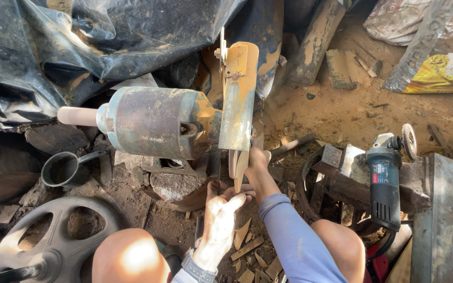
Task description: The person shapes a curved wooden piece using a belt sander, holding it with both hands and moving it along the belt. They then switch to a handheld angle grinder to smooth the surface of the same piece.
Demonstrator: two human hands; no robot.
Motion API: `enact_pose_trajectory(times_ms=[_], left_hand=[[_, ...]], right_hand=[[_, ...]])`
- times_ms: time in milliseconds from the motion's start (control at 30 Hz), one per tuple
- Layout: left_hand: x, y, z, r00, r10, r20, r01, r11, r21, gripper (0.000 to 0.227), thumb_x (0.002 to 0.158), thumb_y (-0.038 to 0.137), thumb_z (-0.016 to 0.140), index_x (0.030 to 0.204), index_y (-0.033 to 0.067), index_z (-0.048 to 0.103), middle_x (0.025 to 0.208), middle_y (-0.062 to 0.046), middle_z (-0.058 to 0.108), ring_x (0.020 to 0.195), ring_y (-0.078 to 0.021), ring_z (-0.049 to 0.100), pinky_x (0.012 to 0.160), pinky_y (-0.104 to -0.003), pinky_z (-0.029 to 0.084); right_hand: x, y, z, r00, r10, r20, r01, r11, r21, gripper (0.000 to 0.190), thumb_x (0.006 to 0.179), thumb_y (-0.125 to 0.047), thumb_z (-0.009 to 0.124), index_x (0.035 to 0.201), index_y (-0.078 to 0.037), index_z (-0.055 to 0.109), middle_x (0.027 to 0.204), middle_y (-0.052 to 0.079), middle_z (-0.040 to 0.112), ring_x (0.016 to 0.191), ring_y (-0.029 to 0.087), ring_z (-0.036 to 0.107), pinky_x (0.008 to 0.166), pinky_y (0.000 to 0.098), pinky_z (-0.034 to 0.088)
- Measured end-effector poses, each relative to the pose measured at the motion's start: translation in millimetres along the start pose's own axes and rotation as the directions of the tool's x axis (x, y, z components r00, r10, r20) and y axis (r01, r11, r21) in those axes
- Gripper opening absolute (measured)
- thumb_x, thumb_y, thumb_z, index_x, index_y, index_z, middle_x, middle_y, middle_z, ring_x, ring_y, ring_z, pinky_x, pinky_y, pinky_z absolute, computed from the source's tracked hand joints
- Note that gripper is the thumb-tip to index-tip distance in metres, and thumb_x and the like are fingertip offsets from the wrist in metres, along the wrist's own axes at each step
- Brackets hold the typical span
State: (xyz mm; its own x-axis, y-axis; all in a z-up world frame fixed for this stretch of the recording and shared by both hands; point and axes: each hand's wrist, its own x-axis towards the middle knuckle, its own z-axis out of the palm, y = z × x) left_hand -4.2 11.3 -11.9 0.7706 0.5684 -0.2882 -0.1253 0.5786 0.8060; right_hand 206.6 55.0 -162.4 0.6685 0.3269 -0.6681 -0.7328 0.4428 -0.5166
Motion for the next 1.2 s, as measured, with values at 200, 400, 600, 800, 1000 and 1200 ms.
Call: enact_pose_trajectory(times_ms=[200, 400, 600, 800, 1000, 1200], left_hand=[[7.9, -5.9, -2.5, 1.0, -0.014, 0.002, 0.014, 0.999, -0.05, 0.026, 0.091, -0.001, 0.059, 0.111, -0.0115, 0.071, 0.109, -0.017, 0.075, 0.101, -0.0212, 0.071, 0.097, -0.033, 0.053], [16.3, -8.7, -0.3, 1.0, 0.019, 0.0, -0.019, 0.978, -0.209, 0.027, 0.091, -0.003, 0.058, 0.116, -0.0099, 0.065, 0.111, -0.019, 0.074, 0.103, -0.0239, 0.071, 0.097, -0.035, 0.054], [22.1, -14.6, 1.0, 0.999, -0.01, -0.048, -0.007, 0.935, -0.353, 0.018, 0.088, -0.008, 0.06, 0.105, -0.0032, 0.058, 0.114, -0.022, 0.071, 0.104, -0.0252, 0.071, 0.098, -0.035, 0.055], [23.8, -16.1, 4.6, 0.999, 0.006, -0.05, -0.027, 0.907, -0.421, 0.013, 0.088, -0.01, 0.061, 0.098, -0.0034, 0.055, 0.115, -0.024, 0.07, 0.106, -0.0267, 0.07, 0.1, -0.034, 0.055], [24.2, -14.0, 7.9, 0.998, -0.012, -0.069, -0.018, 0.906, -0.424, 0.016, 0.088, -0.007, 0.061, 0.104, -0.0078, 0.059, 0.116, -0.022, 0.071, 0.107, -0.0264, 0.07, 0.1, -0.034, 0.054], [23.0, -11.8, 9.6, 0.997, -0.022, -0.072, -0.011, 0.906, -0.423, 0.02, 0.089, -0.007, 0.06, 0.108, -0.0087, 0.062, 0.116, -0.022, 0.07, 0.106, -0.0248, 0.07, 0.1, -0.033, 0.053]], right_hand=[[-15.2, -8.0, 7.4, 0.999, 0.01, -0.033, -0.01, 1.0, 0.012, 0.04, 0.097, -0.02, 0.065, 0.121, 0.008, 0.051, 0.101, 0.018, 0.066, 0.08, 0.028, 0.07, 0.064, 0.0444, 0.059], [7.4, -1.6, -1.1, 0.997, 0.002, -0.082, 0.001, 0.999, 0.043, 0.034, 0.099, -0.016, 0.063, 0.117, 0.011, 0.051, 0.101, 0.018, 0.064, 0.079, 0.028, 0.069, 0.065, 0.0442, 0.06], [22.4, 1.3, -7.1, 0.991, 0.03, -0.131, -0.023, 0.998, 0.056, 0.027, 0.102, -0.019, 0.054, 0.114, 0.005, 0.048, 0.101, 0.016, 0.063, 0.081, 0.027, 0.068, 0.068, 0.0451, 0.06], [20.7, 3.0, -6.6, 0.987, 0.03, -0.16, -0.021, 0.998, 0.054, 0.031, 0.102, -0.022, 0.053, 0.112, 0.007, 0.05, 0.101, 0.017, 0.064, 0.081, 0.03, 0.069, 0.065, 0.0476, 0.06], [16.5, 0.3, -3.8, 0.981, 0.052, -0.187, -0.046, 0.998, 0.039, 0.031, 0.101, -0.023, 0.054, 0.108, 0.008, 0.053, 0.098, 0.018, 0.066, 0.075, 0.03, 0.068, 0.06, 0.0478, 0.059], [18.3, 2.1, -3.1, 0.973, 0.042, -0.227, -0.045, 0.999, -0.007, 0.035, 0.1, -0.025, 0.058, 0.106, 0.01, 0.058, 0.095, 0.017, 0.066, 0.073, 0.029, 0.067, 0.058, 0.0456, 0.057]])
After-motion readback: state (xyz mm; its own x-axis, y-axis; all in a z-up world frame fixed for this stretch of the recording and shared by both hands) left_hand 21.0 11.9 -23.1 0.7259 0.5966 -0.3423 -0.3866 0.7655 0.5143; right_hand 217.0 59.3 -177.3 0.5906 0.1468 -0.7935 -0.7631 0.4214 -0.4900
